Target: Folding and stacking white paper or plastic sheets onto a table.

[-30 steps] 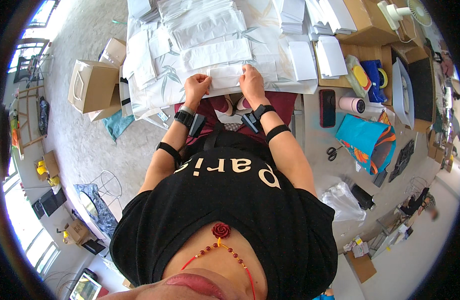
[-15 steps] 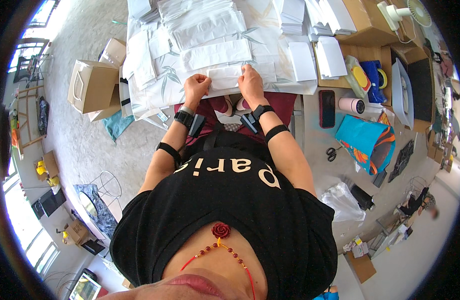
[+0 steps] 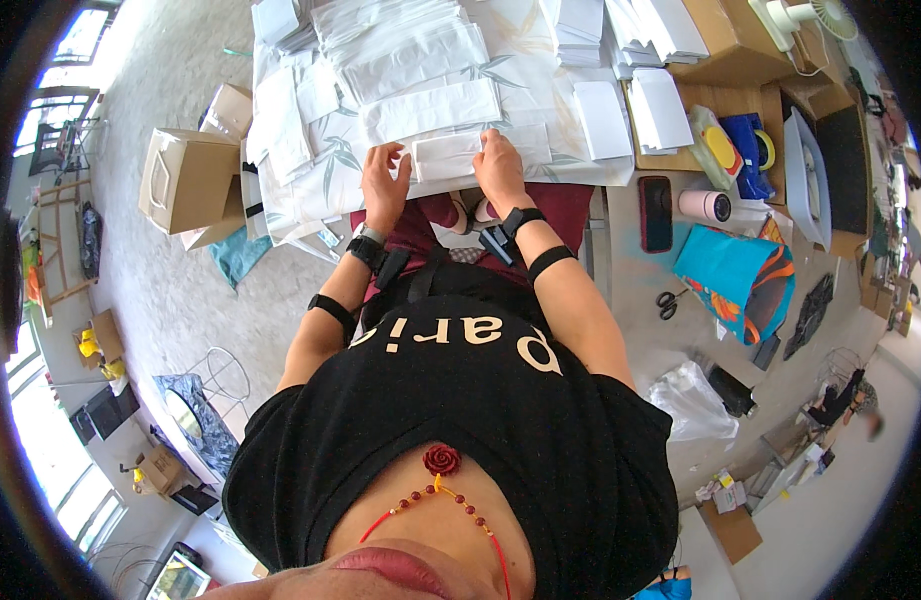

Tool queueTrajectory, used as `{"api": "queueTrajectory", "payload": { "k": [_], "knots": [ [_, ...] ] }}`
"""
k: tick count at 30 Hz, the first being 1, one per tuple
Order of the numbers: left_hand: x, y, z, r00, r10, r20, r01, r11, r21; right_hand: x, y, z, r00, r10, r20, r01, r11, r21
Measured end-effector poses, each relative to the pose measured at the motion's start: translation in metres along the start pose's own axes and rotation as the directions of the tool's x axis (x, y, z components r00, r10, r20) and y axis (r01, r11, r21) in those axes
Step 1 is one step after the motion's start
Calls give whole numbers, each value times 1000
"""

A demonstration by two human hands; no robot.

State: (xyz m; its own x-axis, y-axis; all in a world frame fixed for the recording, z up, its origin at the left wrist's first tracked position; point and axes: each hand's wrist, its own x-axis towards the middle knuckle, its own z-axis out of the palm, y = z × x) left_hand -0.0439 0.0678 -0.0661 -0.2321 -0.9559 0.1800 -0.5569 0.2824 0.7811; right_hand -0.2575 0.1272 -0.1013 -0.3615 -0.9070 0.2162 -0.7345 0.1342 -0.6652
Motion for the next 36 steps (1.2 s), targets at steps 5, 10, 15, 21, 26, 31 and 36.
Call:
{"api": "queueTrajectory", "payload": {
  "k": [5, 10, 15, 21, 26, 31, 36],
  "knots": [
    [-11, 2, -2, 968, 235, 88, -248, 950, 190, -1, -5, -5, 987, 99, 127, -100, 995, 3],
    [-16, -8, 0, 958, 210, 196, -264, 911, 317, -1, -7, -5, 987, 89, 132, -90, 996, 4],
    [-14, -18, -3, 943, 190, 274, -290, 872, 393, -2, 0, 0, 996, 44, 73, -44, 999, 1],
    [-4, -25, -11, 919, 229, 322, -363, 812, 458, 4, 2, 2, 998, 27, 55, -27, 1000, 4],
    [-4, -24, -7, 903, 192, 386, -373, 794, 479, -2, 7, 2, 994, 86, 63, -90, 994, 68],
    [-12, -29, -17, 897, 189, 399, -373, 809, 455, -8, -1, 12, 998, 24, 56, -30, 994, 110],
    [-3, -4, -9, 838, 333, 432, -470, 842, 263, -8, 9, 8, 998, 55, -29, -54, 998, 34]
  ]
}}
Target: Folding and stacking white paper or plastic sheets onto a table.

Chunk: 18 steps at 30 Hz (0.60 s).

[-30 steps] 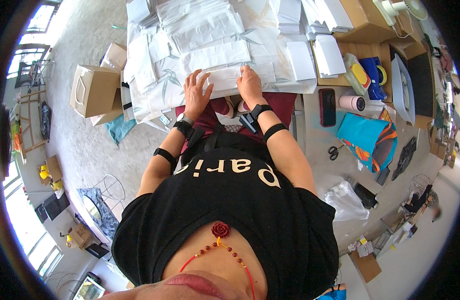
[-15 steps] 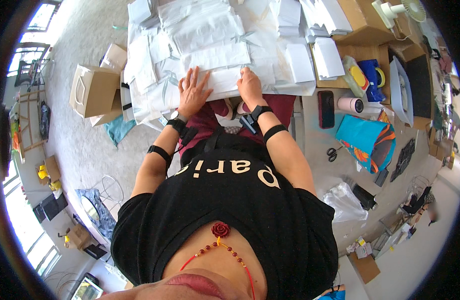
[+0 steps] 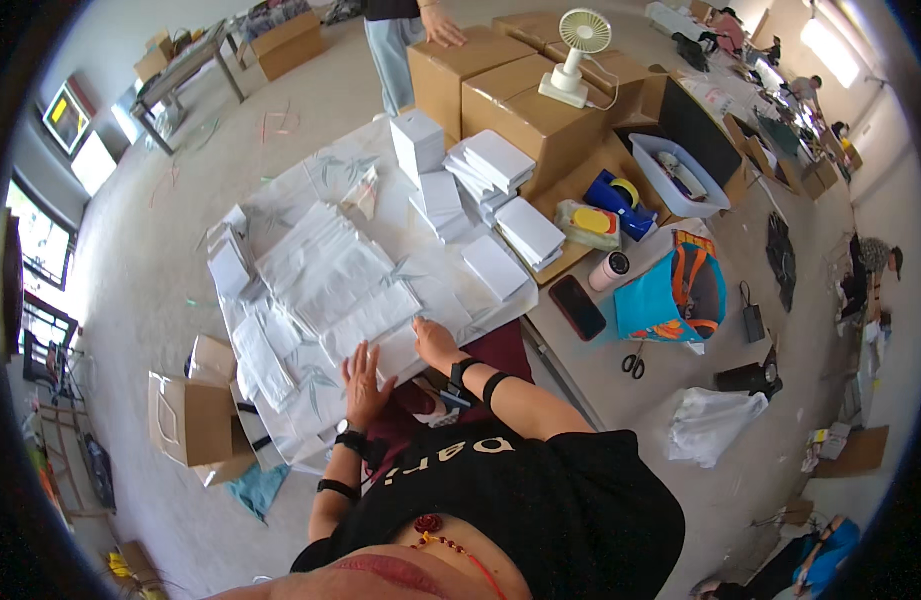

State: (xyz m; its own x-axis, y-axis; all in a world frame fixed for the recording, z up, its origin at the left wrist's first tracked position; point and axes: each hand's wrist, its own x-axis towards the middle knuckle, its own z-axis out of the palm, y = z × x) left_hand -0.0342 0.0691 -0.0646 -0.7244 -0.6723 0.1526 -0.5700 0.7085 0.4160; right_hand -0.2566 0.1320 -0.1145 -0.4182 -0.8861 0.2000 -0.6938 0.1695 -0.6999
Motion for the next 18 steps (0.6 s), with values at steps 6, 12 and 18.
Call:
{"api": "queueTrajectory", "payload": {
  "k": [6, 12, 18],
  "knots": [
    [8, -22, -1, 988, 139, 65, -133, 987, -89, 8, -8, 0, 998, -5, 57, 3, 999, 33],
    [16, -30, -6, 972, 201, 118, -187, 975, -119, 5, -1, -3, 999, -6, 33, 6, 1000, -10],
    [11, -34, -13, 971, 217, 102, -200, 967, -160, 2, -1, 1, 999, -20, 44, 20, 1000, 5]
  ]
}}
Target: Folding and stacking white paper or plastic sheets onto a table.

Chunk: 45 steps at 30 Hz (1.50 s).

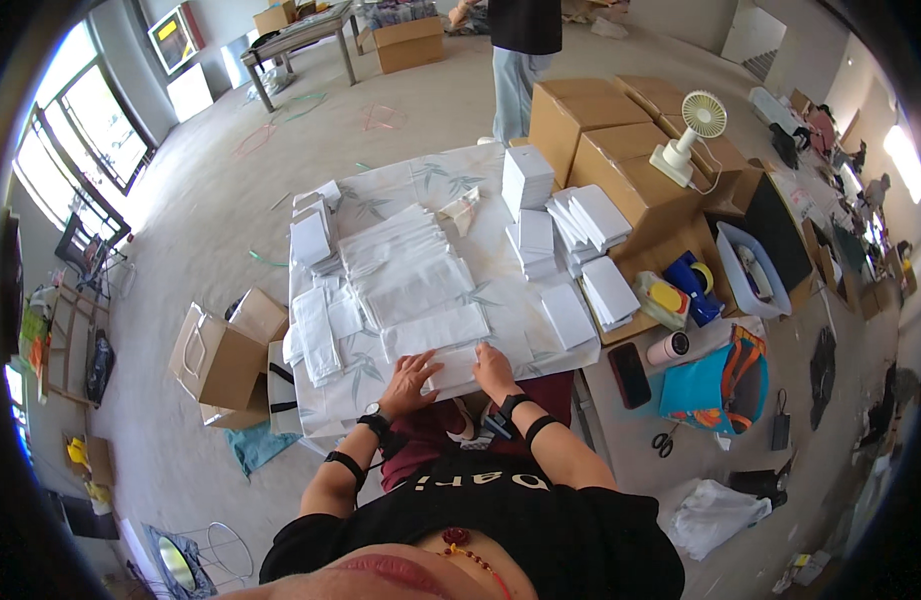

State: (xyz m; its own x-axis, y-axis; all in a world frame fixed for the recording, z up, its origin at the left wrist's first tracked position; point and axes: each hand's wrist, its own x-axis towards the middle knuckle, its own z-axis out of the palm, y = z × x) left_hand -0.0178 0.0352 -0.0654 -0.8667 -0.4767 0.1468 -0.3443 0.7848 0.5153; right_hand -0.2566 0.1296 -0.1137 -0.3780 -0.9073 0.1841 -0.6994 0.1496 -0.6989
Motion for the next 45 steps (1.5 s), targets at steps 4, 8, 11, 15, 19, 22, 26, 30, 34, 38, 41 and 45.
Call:
{"api": "queueTrajectory", "payload": {
  "k": [4, 8, 11, 15, 19, 22, 26, 30, 34, 38, 41, 45],
  "knots": [
    [-1, -1, -1, 1000, -8, -3, 8, 1000, -21, 2, 3, 1, 1000, -16, 0, 16, 1000, -24],
    [-2, 1, 3, 999, -29, 18, 29, 1000, 8, 4, 5, 2, 999, -32, -9, 32, 998, -50],
    [0, 20, 6, 999, -39, -32, 42, 994, 99, 2, 12, 3, 998, -45, -32, 44, 998, -52],
    [-1, 46, 20, 999, -34, -23, 37, 989, 146, 1, 9, 5, 998, -41, -39, 40, 999, -37],
    [-9, 48, 33, 997, -76, 24, 67, 965, 255, 2, 8, 5, 997, -63, -47, 62, 998, -30],
    [-11, 47, 36, 995, -97, 24, 88, 961, 263, 0, 8, 4, 998, -57, -35, 57, 998, -2],
    [-10, 46, 37, 995, -96, 19, 88, 960, 266, 0, 9, -1, 997, -71, -31, 72, 997, 28],
    [-10, 47, 35, 995, -101, 22, 91, 953, 288, 0, 10, -13, 998, -18, 57, 16, 999, 42],
    [-11, 48, 34, 995, -95, 8, 89, 959, 271, -3, -5, -27, 998, -47, 44, 48, 999, -8],
    [-11, 47, 35, 995, -101, 18, 92, 957, 276, -15, -29, -37, 880, -437, 186, 457, 885, -86],
    [-13, 44, 39, 991, -121, 59, 91, 925, 370, -26, -40, -29, 762, -433, 481, 590, 771, -240],
    [-12, 47, 39, 991, -126, 50, 96, 913, 396, -28, -37, -22, 773, -425, 471, 580, 774, -253]
  ]
}}
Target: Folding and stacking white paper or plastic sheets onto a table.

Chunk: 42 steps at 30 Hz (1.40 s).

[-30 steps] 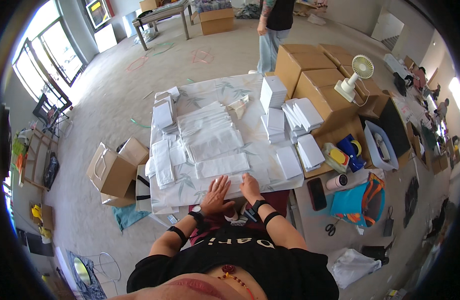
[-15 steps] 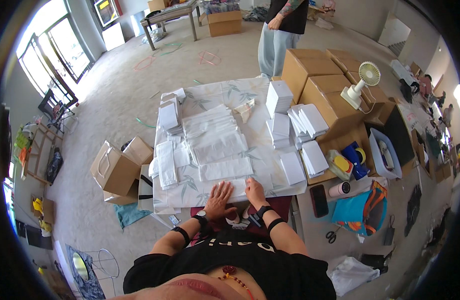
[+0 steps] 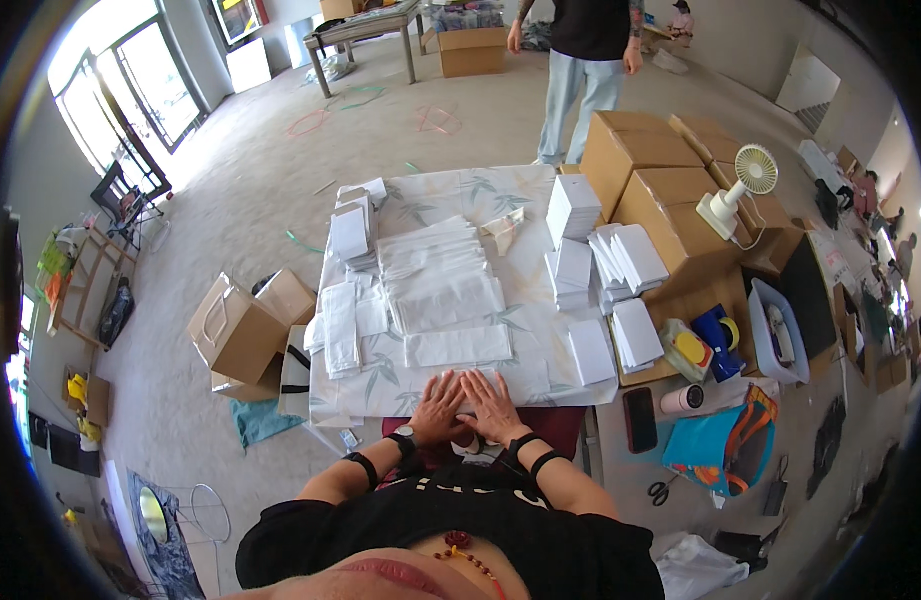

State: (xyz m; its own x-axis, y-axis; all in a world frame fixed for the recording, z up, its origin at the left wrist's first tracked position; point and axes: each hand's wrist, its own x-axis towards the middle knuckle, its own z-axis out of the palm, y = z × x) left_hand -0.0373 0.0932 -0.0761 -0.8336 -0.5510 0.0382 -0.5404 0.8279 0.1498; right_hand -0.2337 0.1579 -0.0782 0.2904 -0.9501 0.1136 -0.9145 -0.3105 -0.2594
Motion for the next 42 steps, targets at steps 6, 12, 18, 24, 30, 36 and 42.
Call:
{"api": "queueTrajectory", "payload": {
  "k": [6, 12, 18, 24, 30, 36, 42],
  "knots": [
    [2, 1, -4, 998, 9, -60, -16, 994, -111, -7, 14, 10, 995, 97, 20, -97, 995, -7],
    [2, -1, -4, 1000, -5, -27, 3, 998, -67, -5, 10, 7, 993, 119, -3, -119, 993, 4],
    [4, 2, -12, 1000, 1, 13, -1, 998, -57, -8, 12, 8, 992, 129, 9, -129, 992, -15],
    [8, 6, -14, 1000, -2, 27, 5, 992, -122, -11, 16, 7, 993, 119, 13, -118, 991, -64],
    [-7, 0, -16, 992, -125, 20, 126, 983, -134, 2, 11, 14, 999, -9, 36, 9, 1000, 8],
    [2, -7, 11, 993, 27, -114, -52, 974, -221, -4, 12, 5, 998, 50, 22, -50, 998, -29],
    [-8, -6, 18, 989, -40, -145, 0, 965, -264, 0, 9, 11, 996, 54, 72, -46, 992, -114]
  ]
}}
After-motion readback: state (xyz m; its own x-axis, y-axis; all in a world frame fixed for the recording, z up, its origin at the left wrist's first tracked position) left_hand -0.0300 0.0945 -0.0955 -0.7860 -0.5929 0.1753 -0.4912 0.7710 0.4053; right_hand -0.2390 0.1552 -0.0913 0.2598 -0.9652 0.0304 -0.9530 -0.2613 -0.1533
